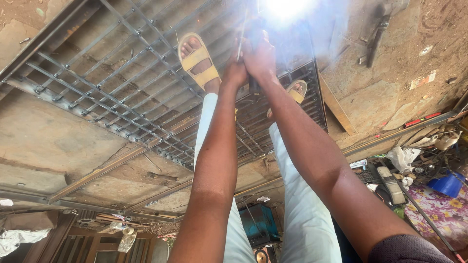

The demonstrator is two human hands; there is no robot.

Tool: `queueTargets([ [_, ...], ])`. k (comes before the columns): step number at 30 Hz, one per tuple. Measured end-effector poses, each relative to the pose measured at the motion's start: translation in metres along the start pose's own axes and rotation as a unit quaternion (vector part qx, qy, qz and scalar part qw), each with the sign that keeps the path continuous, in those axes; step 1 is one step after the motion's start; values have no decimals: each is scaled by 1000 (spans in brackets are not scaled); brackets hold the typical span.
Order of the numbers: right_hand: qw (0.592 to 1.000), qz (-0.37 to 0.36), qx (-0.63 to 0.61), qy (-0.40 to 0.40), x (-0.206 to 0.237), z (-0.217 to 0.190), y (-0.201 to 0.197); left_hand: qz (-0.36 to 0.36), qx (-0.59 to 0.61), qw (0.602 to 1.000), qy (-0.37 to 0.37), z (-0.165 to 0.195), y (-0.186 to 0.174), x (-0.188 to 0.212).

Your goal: The person sits on the ground welding a metal window grille laid on the floor, striking an arc with a welding electrode holder and rod, producing sparks and smoke along the frame joints. They pause to reposition the rod in the holder and shift their position to reach different joints, continuing to weld.

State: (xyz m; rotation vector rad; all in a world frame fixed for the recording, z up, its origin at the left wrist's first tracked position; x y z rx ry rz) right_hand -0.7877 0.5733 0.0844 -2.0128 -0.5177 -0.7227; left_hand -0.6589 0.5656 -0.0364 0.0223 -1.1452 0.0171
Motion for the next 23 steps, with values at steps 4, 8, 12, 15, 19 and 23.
queueTargets([
  [4, 1000, 2, -21, -10, 1, -1, 1, 8, 25, 999, 19, 2, 0, -2],
  [8, 997, -16, -57, 50, 2, 5, 3, 12, 25, 999, 38, 0, 0, -2],
  [12, 998, -4, -46, 37, 1, 2, 2, 13, 7, 999, 37, 3, -3, 0],
  [15, 999, 7, -27, 25, 0, 4, 3, 19, 38, 999, 24, 5, -4, 5],
  [19, 1000, 11, -10, 26, -1, 6, 5, 7, 24, 1000, -13, 2, -4, 2],
  [23, 998, 8, -27, 50, 2, 10, 7, 22, 45, 999, 14, -7, 0, -1],
])
Point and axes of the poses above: each hand's wrist, its own x-axis away from the middle knuckle, its own y-axis out of the palm, z = x × y, the point moved 6 cm from there along -x, towards the middle knuckle, and after that the axes turned 1 degree about -z, right-handed, at the moved point
